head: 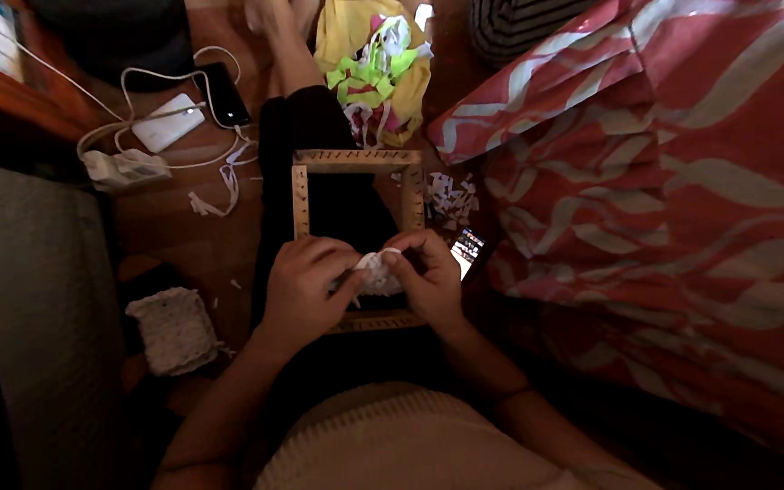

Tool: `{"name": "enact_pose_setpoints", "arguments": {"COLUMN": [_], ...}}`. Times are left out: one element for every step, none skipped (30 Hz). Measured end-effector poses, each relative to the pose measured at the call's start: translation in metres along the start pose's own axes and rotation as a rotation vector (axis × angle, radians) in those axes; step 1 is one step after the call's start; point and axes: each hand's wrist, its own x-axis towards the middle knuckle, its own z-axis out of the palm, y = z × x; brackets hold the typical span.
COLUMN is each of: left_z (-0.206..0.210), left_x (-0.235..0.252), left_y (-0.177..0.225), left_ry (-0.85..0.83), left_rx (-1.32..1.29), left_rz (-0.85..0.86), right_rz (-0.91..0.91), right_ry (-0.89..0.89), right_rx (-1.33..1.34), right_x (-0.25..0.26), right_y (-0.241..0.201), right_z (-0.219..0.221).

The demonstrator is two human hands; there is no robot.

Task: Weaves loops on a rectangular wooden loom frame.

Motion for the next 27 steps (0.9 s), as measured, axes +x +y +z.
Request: {"name": "enact_pose_setpoints", "arguments": {"left_z": [-0.001, -0.003, -0.005, -0.007, -0.009, -0.011, -0.013, -0.015, -0.018, -0.020, -0.022, -0.023, -0.024, -0.025, -0.025, -0.026, -0.027, -0.028, -0.026, -0.024, -0.021, -0.018, -0.017, -0.016, -0.015, -0.015, -0.014], "left_x": [0.001, 0.002, 0.003, 0.004, 0.005, 0.005, 0.006, 0.005, 0.005, 0.004, 0.003, 0.002, 0.001, 0.001, 0.001, 0.001, 0.002, 0.002, 0.002, 0.001, -0.001, -0.003, -0.004, -0.004, -0.003, -0.003, -0.003], "left_y": [0.000, 0.000, -0.001, -0.001, -0.001, -0.001, -0.001, 0.000, -0.001, -0.002, -0.003, -0.005, -0.007, -0.010, -0.012, -0.013, -0.010, -0.008, -0.005, -0.005, -0.006, -0.007, -0.008, -0.009, -0.009, -0.008, -0.006], "left_ry": [0.013, 0.018, 0.016, 0.005, -0.019, -0.049, -0.079, -0.108, -0.125, -0.131, -0.128, -0.112, -0.092, -0.064, -0.033, -0.008, 0.016, 0.031, 0.032, 0.021, 0.007, -0.019, -0.057, -0.090, -0.106, -0.101, -0.077], "left_rx": [0.018, 0.038, 0.060, 0.068, 0.054, 0.019, -0.040, -0.127, -0.237, -0.361, -0.459, -0.533, -0.594, -0.657, -0.723, -0.800, -0.882, -0.955, -1.010, -1.041, -1.048, -1.041, -1.018, -1.000, -0.959, -0.883, -0.786], "left_rz": [0.000, -0.003, -0.009, -0.025, -0.053, -0.087, -0.126, -0.168, -0.199, -0.212, -0.206, -0.184, -0.158, -0.129, -0.108, -0.099, -0.100, -0.100, -0.093, -0.084, -0.074, -0.066, -0.065, -0.061, -0.058, -0.061, -0.070], "right_rz": [0.017, 0.037, 0.054, 0.066, 0.069, 0.064, 0.057, 0.052, 0.049, 0.046, 0.051, 0.066, 0.094, 0.131, 0.165, 0.190, 0.207, 0.217, 0.227, 0.238, 0.254, 0.279, 0.315, 0.356, 0.386, 0.425, 0.477], "right_ry": [0.002, 0.001, -0.004, -0.011, -0.019, -0.025, -0.028, -0.028, -0.025, -0.024, -0.026, -0.030, -0.040, -0.056, -0.072, -0.088, -0.106, -0.125, -0.146, -0.171, -0.193, -0.208, -0.216, -0.220, -0.245, -0.262, -0.266], "right_rx": [-0.017, -0.027, -0.033, -0.037, -0.038, -0.040, -0.044, -0.050, -0.057, -0.062, -0.066, -0.063, -0.052, -0.031, -0.006, 0.023, 0.052, 0.085, 0.123, 0.161, 0.193, 0.217, 0.229, 0.235, 0.257, 0.289, 0.324], "right_x": [0.001, 0.001, 0.001, 0.001, 0.001, 0.000, 0.000, 0.000, 0.000, 0.000, 0.000, 0.000, 0.001, 0.001, 0.002, 0.002, 0.003, 0.003, 0.003, 0.004, 0.004, 0.004, 0.004, 0.005, 0.005, 0.006, 0.007], "right_y": [-0.001, -0.001, -0.001, -0.001, 0.000, 0.001, 0.003, 0.004, 0.005, 0.006, 0.007, 0.006, 0.005, 0.003, 0.001, 0.001, 0.001, 0.002, 0.002, 0.003, 0.002, 0.001, -0.002, -0.004, -0.003, -0.002, -0.001], "right_z": [0.000, 0.000, 0.000, 0.001, 0.001, 0.002, 0.002, 0.003, 0.003, 0.003, 0.003, 0.002, 0.001, 0.000, -0.001, -0.002, -0.002, -0.002, -0.002, -0.002, -0.001, -0.001, -0.001, -0.001, -0.001, -0.001, -0.001]}}
